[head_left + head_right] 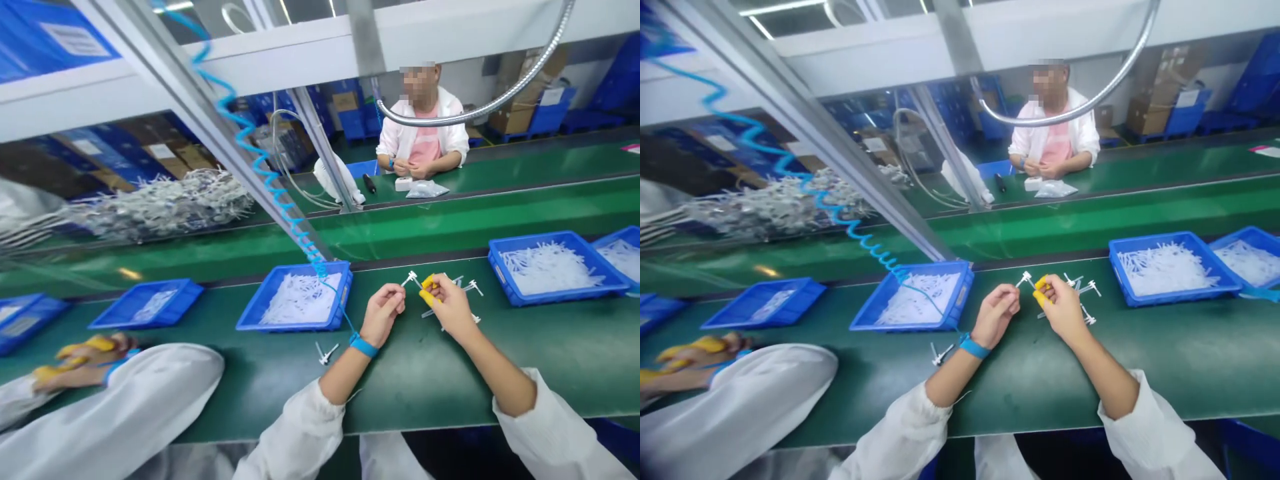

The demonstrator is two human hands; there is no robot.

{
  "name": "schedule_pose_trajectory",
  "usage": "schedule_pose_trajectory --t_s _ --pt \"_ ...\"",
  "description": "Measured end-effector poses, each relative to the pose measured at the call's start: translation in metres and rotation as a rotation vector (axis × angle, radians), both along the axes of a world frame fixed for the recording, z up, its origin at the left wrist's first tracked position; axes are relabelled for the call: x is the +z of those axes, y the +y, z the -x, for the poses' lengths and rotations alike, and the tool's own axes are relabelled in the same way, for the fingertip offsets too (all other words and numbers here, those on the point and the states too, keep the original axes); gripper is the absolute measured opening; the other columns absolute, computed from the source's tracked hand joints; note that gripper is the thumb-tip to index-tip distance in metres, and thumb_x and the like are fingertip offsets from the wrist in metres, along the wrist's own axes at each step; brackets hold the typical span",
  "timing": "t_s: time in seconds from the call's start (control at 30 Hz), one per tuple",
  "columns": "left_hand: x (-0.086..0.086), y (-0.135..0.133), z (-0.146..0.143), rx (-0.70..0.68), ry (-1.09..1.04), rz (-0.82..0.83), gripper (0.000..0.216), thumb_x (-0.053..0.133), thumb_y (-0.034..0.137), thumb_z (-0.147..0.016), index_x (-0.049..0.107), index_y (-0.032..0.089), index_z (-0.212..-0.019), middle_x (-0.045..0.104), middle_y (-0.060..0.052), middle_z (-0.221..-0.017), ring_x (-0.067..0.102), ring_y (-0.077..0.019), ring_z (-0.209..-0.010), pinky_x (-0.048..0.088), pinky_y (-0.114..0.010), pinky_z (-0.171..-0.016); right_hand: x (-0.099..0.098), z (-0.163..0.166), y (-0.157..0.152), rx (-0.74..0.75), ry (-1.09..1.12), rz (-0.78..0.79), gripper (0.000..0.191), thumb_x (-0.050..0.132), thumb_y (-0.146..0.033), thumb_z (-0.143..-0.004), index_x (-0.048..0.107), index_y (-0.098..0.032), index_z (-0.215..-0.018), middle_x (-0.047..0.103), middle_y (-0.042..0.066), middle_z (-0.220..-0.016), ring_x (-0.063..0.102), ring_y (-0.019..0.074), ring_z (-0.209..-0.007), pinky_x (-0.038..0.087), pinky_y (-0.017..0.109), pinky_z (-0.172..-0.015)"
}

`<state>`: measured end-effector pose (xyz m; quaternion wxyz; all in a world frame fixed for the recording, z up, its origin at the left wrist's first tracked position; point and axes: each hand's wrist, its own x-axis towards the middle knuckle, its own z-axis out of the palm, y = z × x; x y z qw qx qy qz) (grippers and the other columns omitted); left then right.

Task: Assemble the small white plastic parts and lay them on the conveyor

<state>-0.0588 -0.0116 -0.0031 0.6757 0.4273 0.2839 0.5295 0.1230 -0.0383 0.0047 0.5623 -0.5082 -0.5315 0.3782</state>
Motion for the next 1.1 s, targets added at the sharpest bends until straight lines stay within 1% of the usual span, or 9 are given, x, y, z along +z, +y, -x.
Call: schedule_pose_trajectory --t_s 0.1,0.17,0.27,0.4,0.53,0.73,0.8,0.93,1.1 --pt "-0.006 0.003 0.0 0.139 0.095 -0.072 0.031 0.089 0.039 -0.083 0.072 0.016 -0.094 0.058 0.0 -0.085 0.049 -0.0083 -0.067 0.041 -0.022 -0.063 -0.005 0.005 -0.001 0.058 0.06 0.034 0.023 0.07 -0.034 -0.08 0.058 -0.025 -0.097 0.067 0.0 -0.087 0.063 0.0173 -0.072 0.049 0.03 -0.063" --pt "-0.007 0.005 0.001 0.208 0.122 -0.089 0.032 0.09 0.041 -0.082 0.073 0.017 -0.093 0.063 -0.003 -0.1 0.055 -0.0099 -0.076 0.048 -0.022 -0.07 -0.008 0.009 -0.002 0.111 0.1 0.059 0.03 0.069 -0.032 -0.079 0.056 -0.026 -0.106 0.065 -0.002 -0.086 0.062 0.0163 -0.07 0.049 0.029 -0.062" --pt "-0.006 0.006 0.001 0.209 0.122 -0.023 0.034 0.091 0.042 -0.079 0.073 0.018 -0.092 0.065 -0.006 -0.118 0.063 -0.0143 -0.093 0.056 -0.026 -0.082 -0.014 0.014 -0.003 0.166 0.092 0.074 0.043 0.066 -0.029 -0.079 0.055 -0.027 -0.12 0.064 -0.003 -0.086 0.06 0.0154 -0.068 0.048 0.029 -0.063" --pt "-0.005 0.005 0.002 0.136 0.093 0.065 0.033 0.09 0.041 -0.08 0.074 0.018 -0.097 0.069 -0.005 -0.106 0.066 -0.0133 -0.086 0.059 -0.026 -0.079 -0.018 0.018 -0.005 0.145 0.055 0.071 0.041 0.064 -0.029 -0.079 0.059 -0.026 -0.12 0.064 -0.001 -0.087 0.059 0.0154 -0.07 0.047 0.03 -0.065" --pt "-0.005 0.005 0.004 0.132 0.131 0.049 0.036 0.093 0.037 -0.076 0.076 0.015 -0.098 0.073 -0.005 -0.092 0.067 -0.0124 -0.079 0.059 -0.025 -0.079 -0.019 0.018 -0.005 0.152 0.049 0.093 0.034 0.064 -0.027 -0.076 0.065 -0.025 -0.11 0.064 -0.001 -0.086 0.058 0.0151 -0.068 0.046 0.03 -0.063" --pt "-0.003 0.005 0.004 0.156 0.129 0.068 0.042 0.096 0.037 -0.072 0.08 0.015 -0.104 0.075 -0.004 -0.084 0.067 -0.0115 -0.073 0.058 -0.023 -0.074 -0.014 0.021 -0.003 0.188 0.279 0.216 0.04 0.074 -0.037 -0.073 0.063 -0.024 -0.109 0.066 0.001 -0.092 0.063 0.0173 -0.069 0.048 0.03 -0.058" --pt "-0.004 0.004 0.003 0.154 0.103 0.095 0.046 0.098 0.037 -0.069 0.082 0.015 -0.106 0.076 -0.005 -0.085 0.067 -0.0114 -0.073 0.059 -0.024 -0.074 -0.013 0.024 -0.002 0.173 0.323 0.22 0.041 0.077 -0.038 -0.072 0.063 -0.023 -0.108 0.069 0.003 -0.096 0.066 0.0191 -0.074 0.051 0.032 -0.061" --pt "-0.007 0.002 -0.001 0.161 0.077 0.148 0.046 0.1 0.037 -0.065 0.084 0.014 -0.102 0.077 -0.007 -0.086 0.068 -0.0124 -0.073 0.06 -0.025 -0.075 -0.012 0.029 -0.004 0.087 0.229 0.134 0.034 0.079 -0.038 -0.076 0.068 -0.023 -0.104 0.074 0.006 -0.1 0.067 0.0208 -0.086 0.053 0.035 -0.075" --pt "-0.01 0.002 0.0 0.136 0.13 0.125 0.044 0.099 0.039 -0.068 0.085 0.014 -0.102 0.077 -0.008 -0.088 0.068 -0.0133 -0.074 0.061 -0.027 -0.076 -0.014 0.031 -0.005 0.066 0.284 0.13 0.03 0.076 -0.034 -0.076 0.066 -0.023 -0.103 0.072 0.003 -0.094 0.07 0.0196 -0.084 0.056 0.035 -0.08"
